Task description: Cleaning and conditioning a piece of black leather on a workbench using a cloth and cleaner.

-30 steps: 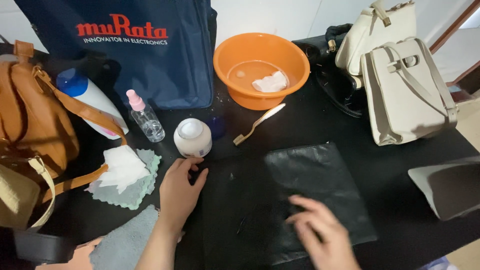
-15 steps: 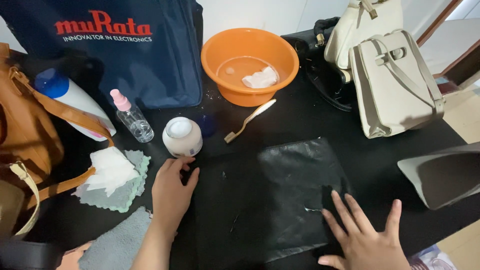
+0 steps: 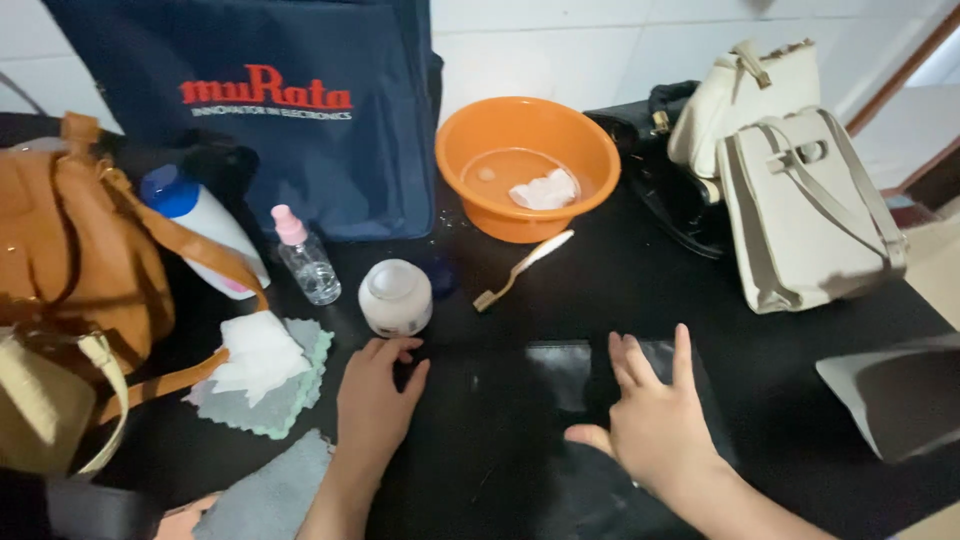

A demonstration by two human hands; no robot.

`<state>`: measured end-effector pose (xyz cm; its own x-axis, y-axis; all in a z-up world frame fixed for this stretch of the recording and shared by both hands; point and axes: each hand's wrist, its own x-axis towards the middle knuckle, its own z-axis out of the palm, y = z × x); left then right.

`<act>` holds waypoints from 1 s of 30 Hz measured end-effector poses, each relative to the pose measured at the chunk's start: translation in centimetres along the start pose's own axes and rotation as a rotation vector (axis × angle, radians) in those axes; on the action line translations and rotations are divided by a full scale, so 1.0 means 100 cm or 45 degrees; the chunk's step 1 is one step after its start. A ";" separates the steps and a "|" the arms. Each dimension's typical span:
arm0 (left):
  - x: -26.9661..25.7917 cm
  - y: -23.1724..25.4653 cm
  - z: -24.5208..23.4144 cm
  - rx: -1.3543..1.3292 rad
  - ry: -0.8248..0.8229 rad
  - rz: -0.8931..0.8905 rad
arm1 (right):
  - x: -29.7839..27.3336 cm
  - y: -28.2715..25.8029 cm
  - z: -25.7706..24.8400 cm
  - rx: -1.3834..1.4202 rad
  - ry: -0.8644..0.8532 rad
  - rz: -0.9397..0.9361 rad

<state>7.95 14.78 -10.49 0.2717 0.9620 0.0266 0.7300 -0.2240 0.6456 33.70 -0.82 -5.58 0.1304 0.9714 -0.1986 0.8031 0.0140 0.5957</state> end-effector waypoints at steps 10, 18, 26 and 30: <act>0.006 -0.014 0.009 -0.073 0.100 0.097 | 0.079 -0.028 -0.082 0.239 0.647 -0.017; 0.006 -0.006 0.000 -0.054 0.003 0.044 | 0.169 -0.049 -0.105 0.868 0.906 -0.300; 0.005 -0.001 -0.008 -0.110 -0.048 -0.030 | 0.199 -0.019 -0.113 1.469 0.570 -0.896; 0.007 -0.010 0.003 -0.122 0.039 -0.019 | 0.189 -0.025 -0.110 1.745 0.370 -0.805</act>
<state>7.60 15.61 -11.39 0.2410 0.9698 0.0388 0.6703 -0.1952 0.7160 27.79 20.13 -2.23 -0.4107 0.9044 0.1155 0.6039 0.3648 -0.7087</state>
